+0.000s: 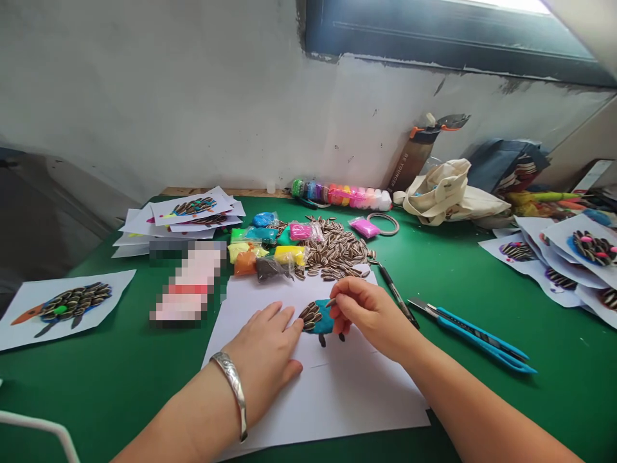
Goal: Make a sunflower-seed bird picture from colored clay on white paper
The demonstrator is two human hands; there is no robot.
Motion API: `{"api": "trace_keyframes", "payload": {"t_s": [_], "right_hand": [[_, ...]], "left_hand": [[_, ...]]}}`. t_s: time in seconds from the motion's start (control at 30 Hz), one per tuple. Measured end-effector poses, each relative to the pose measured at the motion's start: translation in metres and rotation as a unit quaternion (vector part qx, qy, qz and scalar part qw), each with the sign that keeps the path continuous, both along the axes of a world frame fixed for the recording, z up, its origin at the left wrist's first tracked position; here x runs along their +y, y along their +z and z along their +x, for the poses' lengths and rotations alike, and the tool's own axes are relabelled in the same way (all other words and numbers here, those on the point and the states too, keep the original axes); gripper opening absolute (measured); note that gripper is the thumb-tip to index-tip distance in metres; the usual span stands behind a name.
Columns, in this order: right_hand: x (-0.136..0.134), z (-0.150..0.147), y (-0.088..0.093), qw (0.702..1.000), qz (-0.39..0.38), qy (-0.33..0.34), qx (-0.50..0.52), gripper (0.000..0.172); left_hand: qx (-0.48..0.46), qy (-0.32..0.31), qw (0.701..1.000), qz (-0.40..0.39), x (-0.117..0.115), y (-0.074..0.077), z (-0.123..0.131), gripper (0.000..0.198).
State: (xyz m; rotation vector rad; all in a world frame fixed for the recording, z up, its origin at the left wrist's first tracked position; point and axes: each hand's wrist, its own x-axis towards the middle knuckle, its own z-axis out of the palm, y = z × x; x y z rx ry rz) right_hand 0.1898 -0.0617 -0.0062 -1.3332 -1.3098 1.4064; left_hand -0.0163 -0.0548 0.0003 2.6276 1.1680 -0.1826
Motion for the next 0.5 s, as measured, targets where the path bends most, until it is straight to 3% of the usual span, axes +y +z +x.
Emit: {"api": "trace_keyframes", "payload": {"t_s": [0.23, 0.5], "right_hand": [[0.001, 0.015, -0.008, 0.993, 0.028, 0.056, -0.097, 0.012], [-0.004, 0.009, -0.005, 0.959, 0.118, 0.112, -0.232, 0.018]], "left_hand": [[-0.002, -0.004, 1.0, 0.009, 0.0, -0.001, 0.0, 0.045], [-0.014, 0.001, 1.0, 0.007, -0.001, -0.002, -0.003, 0.046]]}}
